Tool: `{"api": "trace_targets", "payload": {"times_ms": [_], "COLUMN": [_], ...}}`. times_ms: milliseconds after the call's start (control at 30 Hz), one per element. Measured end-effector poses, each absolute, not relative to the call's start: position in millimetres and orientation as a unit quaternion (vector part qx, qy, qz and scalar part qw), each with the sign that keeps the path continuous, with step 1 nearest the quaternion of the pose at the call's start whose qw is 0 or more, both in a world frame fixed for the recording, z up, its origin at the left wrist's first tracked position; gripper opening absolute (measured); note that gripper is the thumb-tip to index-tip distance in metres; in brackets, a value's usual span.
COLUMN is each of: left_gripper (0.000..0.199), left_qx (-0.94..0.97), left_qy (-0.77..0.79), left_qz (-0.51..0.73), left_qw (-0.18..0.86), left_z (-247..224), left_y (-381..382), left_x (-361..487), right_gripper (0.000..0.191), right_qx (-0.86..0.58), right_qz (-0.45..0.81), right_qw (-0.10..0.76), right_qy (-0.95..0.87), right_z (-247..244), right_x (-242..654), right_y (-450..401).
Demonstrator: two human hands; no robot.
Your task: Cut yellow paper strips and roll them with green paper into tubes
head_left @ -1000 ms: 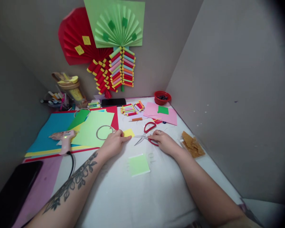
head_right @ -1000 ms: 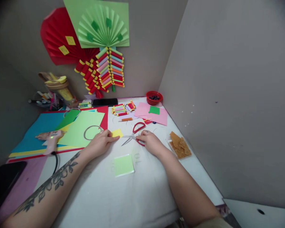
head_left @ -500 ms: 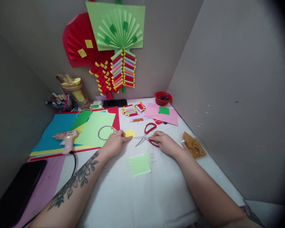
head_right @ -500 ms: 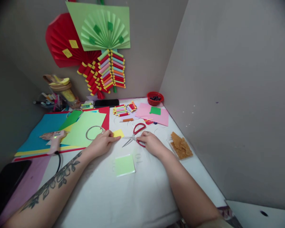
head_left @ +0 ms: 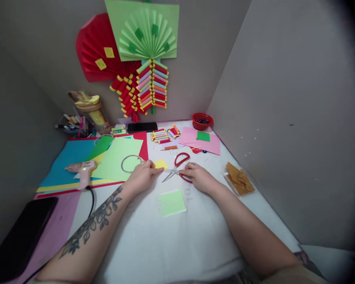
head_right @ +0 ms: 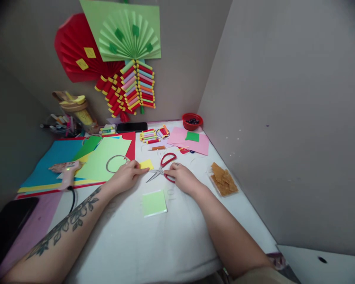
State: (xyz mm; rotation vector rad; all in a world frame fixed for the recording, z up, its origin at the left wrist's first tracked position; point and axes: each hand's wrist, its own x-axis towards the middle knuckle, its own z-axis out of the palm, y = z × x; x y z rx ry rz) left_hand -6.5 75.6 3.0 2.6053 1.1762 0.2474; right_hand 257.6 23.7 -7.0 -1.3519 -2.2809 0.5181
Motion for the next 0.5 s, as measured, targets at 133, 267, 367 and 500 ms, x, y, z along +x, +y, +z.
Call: {"api": "trace_targets", "payload": {"times_ms": [133, 267, 367, 500], "left_gripper": [0.037, 0.038, 0.038, 0.038], "left_qx": [0.899, 0.9, 0.9, 0.9], "left_qy": [0.405, 0.404, 0.406, 0.404], "left_qz": [0.088, 0.087, 0.085, 0.082], "left_qw": [0.139, 0.138, 0.137, 0.14], "left_z": [4.0, 3.8, 3.2, 3.0], "left_y": [75.3, 75.3, 75.2, 75.5], "left_x": [-6.3, -6.4, -6.4, -6.5], "right_gripper": [0.043, 0.044, 0.043, 0.044], "right_qx": [-0.483, -0.475, -0.471, -0.469], "right_qz": [0.179, 0.178, 0.175, 0.157], "right_qw": [0.215, 0.217, 0.211, 0.198], "right_qy": [-0.83, -0.834, -0.838, -0.846], "right_z": [-8.4, -8.8, -6.2, -5.8], "right_x": [259.9, 257.9, 253.2, 248.0], "right_y": [22.6, 21.9, 21.8, 22.9]}}
